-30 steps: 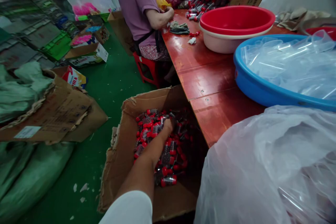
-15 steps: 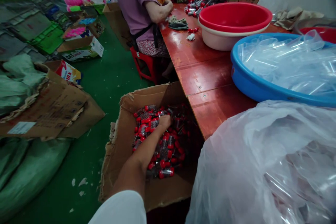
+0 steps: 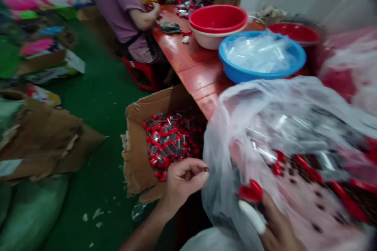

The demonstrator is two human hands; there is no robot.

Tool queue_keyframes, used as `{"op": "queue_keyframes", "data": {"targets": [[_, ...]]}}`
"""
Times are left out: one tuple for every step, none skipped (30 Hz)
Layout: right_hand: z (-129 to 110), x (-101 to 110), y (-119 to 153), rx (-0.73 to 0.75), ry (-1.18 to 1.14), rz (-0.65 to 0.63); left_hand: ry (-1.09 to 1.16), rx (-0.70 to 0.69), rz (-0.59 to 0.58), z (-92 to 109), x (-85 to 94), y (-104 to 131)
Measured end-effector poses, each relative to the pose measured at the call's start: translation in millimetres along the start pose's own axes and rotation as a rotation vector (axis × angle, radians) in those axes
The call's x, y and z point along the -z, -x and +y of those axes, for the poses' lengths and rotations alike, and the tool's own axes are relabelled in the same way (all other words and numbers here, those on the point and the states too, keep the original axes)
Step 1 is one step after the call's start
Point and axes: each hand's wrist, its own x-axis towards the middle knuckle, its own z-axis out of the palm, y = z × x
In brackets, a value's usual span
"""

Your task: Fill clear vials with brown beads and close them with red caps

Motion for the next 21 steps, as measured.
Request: {"op": "queue_keyframes", "data": {"targets": [[0.2,-0.7,1.9,-0.008,-0.027,0.0,-0.035,-0.033,-0.107,5.5,-13.2,7.3],[0.6,-0.1,3.6,0.005,-0.077,-0.022,-0.077,-0.082,-0.2,10.9,-25.4,13.0],[0.6,1.5,5.5,0.017,-0.177,-0.063,-0.122,-0.135,-0.279,16.3,-36.3,17.5],[0.1,4.1,8.0,0.021,-0.236,-0.064,-0.17,-0.188,-0.336,21.5,-45.6,21.4],[-1.0,7.3,11.4,0.025,-0.288,-0.062,-0.218,-0.238,-0.372,26.6,-53.4,25.0],[-2.4,10.8,15.7,0.028,-0.327,-0.052,-0.264,-0.285,-0.389,31.3,-59.6,28.5],[-3.7,14.3,20.8,0.031,-0.347,-0.033,-0.312,-0.326,-0.394,35.7,-64.4,32.1],[-4.3,17.8,26.6,0.036,-0.365,-0.018,-0.363,-0.363,-0.391,39.8,-68.2,35.8],[-4.0,21.0,32.9,0.042,-0.383,-0.003,-0.413,-0.401,-0.398,43.4,-71.3,39.6],[-2.7,24.0,39.2,0.047,-0.405,0.01,-0.46,-0.444,-0.419,46.8,-74.0,43.6],[-0.3,26.8,45.5,0.048,-0.435,0.022,-0.506,-0.493,-0.454,50.0,-76.6,47.4],[2.8,29.6,51.5,0.046,-0.473,0.038,-0.55,-0.549,-0.489,53.0,-79.3,51.1],[6.4,32.3,57.2,0.04,-0.516,0.054,-0.591,-0.612,-0.52,56.0,-82.3,54.6],[10.2,35.2,62.6,0.036,-0.557,0.069,-0.629,-0.677,-0.543,58.9,-85.5,57.8],[13.9,38.2,67.5,0.033,-0.596,0.084,-0.661,-0.741,-0.559,61.8,-89.0,60.5],[17.3,41.4,72.0,0.035,-0.627,0.095,-0.688,-0.798,-0.575,64.8,-92.8,62.9],[20.2,44.5,76.3,0.039,-0.651,0.103,-0.708,-0.843,-0.598,67.9,-96.9,65.1],[22.7,47.6,80.4,0.045,-0.67,0.111,-0.717,-0.87,-0.627,71.1,-101.2,66.9],[24.7,50.6,84.2,0.051,-0.687,0.123,-0.704,-0.869,-0.66,74.3,-105.8,68.7],[26.4,53.3,87.9,0.057,-0.705,0.142,-0.664,-0.834,-0.689,77.2,-110.7,70.3],[27.8,55.8,91.4,0.059,-0.725,0.163,-0.599,-0.761,-0.709,79.9,-115.9,71.9]]}}
